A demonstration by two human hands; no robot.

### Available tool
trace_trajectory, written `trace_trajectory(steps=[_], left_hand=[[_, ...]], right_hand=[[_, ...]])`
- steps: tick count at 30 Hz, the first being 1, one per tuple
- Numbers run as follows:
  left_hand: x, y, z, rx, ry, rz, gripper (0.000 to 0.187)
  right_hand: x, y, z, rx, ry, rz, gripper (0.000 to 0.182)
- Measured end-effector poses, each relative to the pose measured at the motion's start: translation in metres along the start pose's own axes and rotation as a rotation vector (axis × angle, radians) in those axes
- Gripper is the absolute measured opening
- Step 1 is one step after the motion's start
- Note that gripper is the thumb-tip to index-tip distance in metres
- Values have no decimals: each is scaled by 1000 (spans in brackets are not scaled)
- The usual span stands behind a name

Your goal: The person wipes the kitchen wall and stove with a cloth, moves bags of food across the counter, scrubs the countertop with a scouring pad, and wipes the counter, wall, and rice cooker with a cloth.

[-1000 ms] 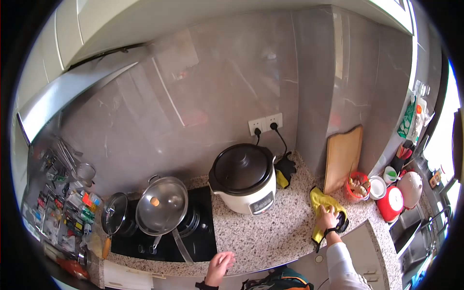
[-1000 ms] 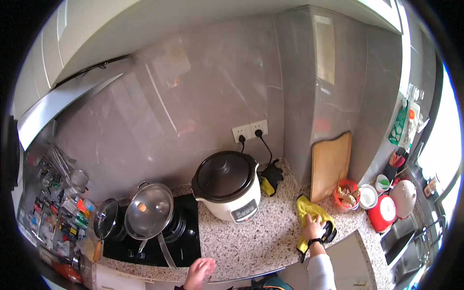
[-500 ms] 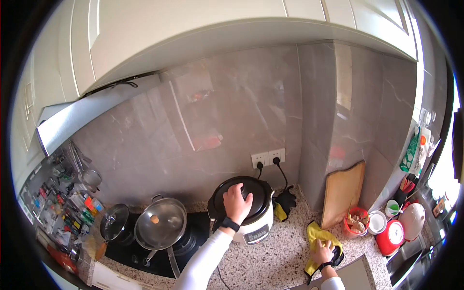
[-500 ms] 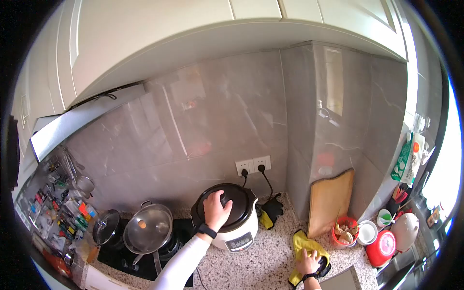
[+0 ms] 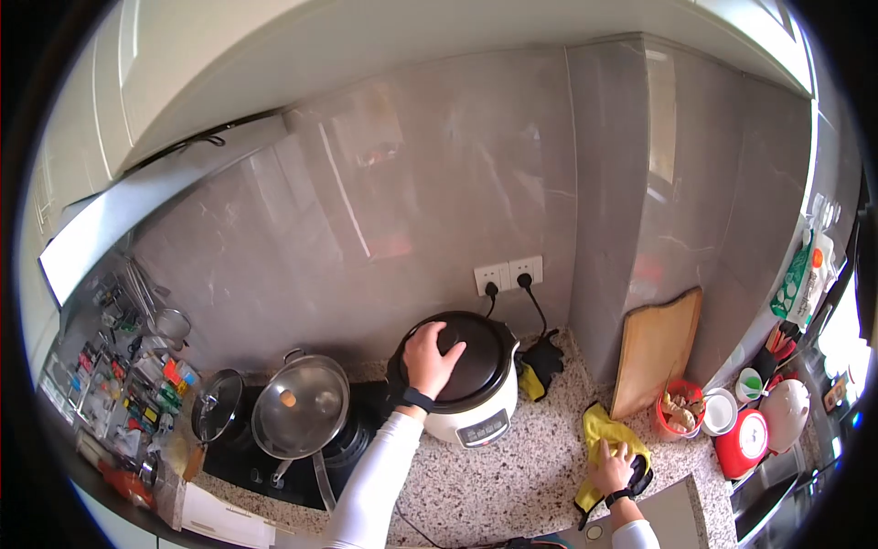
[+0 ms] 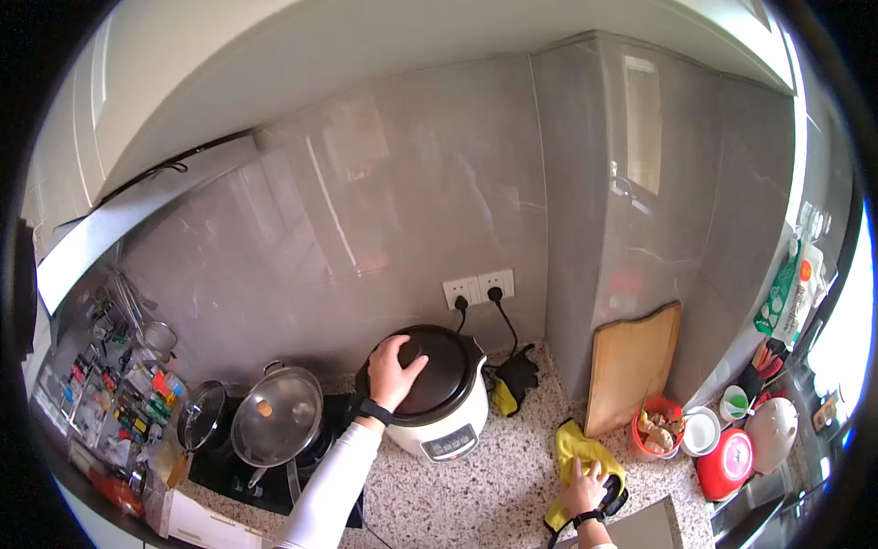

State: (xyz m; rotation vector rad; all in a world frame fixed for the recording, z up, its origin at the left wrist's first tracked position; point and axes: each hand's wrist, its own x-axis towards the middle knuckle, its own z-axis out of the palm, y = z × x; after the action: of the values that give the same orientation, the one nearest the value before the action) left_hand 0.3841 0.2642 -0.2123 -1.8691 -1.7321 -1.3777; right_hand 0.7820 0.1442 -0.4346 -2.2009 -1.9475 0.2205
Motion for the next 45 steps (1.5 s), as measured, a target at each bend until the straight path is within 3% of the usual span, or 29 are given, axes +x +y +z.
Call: trace_trajectory(steps=[3, 4, 6, 8, 10, 12, 13, 15, 18, 20, 24, 26, 28, 30, 34, 35, 39, 41, 44, 45], left_hand=[[-21, -18, -17, 246, 65, -138, 59], [-30, -31, -20, 232, 59, -266, 61], [-53, -52, -29, 287, 146, -402, 62], [-77, -68, -32, 392, 209, -638, 63], [-88, -81, -42, 179, -28, -998, 72], [-92, -83, -48, -30, -191, -1080, 86], [-97, -94, -42, -7, -230, -1079, 98], [-92, -91, -45, 65, -262, -1059, 97], [-89, -93, -45, 27, -222, -1023, 90], [-91, -90, -45, -41, -158, -992, 91], [-91, -97, -47, -64, -244, -942, 89], [-88, -94, -50, -109, -292, -1028, 83], [-97, -85, -52, -204, -198, -1082, 79], [-108, -80, -57, -312, -157, -1083, 69], [-129, -64, -58, -195, -41, -1157, 67], [-132, -59, -60, -213, -48, -1201, 78], [-152, -46, -73, -177, 20, -1180, 73], [-154, -24, -92, -284, 52, -1250, 70], [-186, -35, -97, -365, 160, -1180, 61], [-185, -26, -106, -441, 211, -1238, 57]], right_hand=[[3, -7, -8, -34, -25, 8, 67], [11, -10, -20, -38, -25, -2, 67], [29, -19, -40, -64, -287, -37, 53], [73, -18, -30, -27, -350, -313, 42], [128, -44, -9, 217, -355, -515, 46], [150, -101, -45, 590, -78, -602, 44], [166, -127, -52, 582, -90, -648, 44], [196, -179, -53, 1219, -349, -229, 47], [232, -226, -48, 1118, -380, -315, 55], [252, -245, -33, 1197, -401, -161, 60], [259, -254, -38, 1131, -444, -168, 62], [260, -254, -38, 1113, -457, -178, 61], [267, -254, -38, 1091, -474, -238, 61], [273, -260, -32, 1051, -485, -230, 56], [275, -257, -25, 1130, -527, -333, 41], [274, -255, -24, 1132, -543, -410, 36], [223, -254, -46, 1188, -471, -271, 31], [206, -241, -49, 1075, -443, -348, 32], [155, -229, -72, 969, -363, -399, 36], [139, -225, -76, 946, -391, -307, 36]])
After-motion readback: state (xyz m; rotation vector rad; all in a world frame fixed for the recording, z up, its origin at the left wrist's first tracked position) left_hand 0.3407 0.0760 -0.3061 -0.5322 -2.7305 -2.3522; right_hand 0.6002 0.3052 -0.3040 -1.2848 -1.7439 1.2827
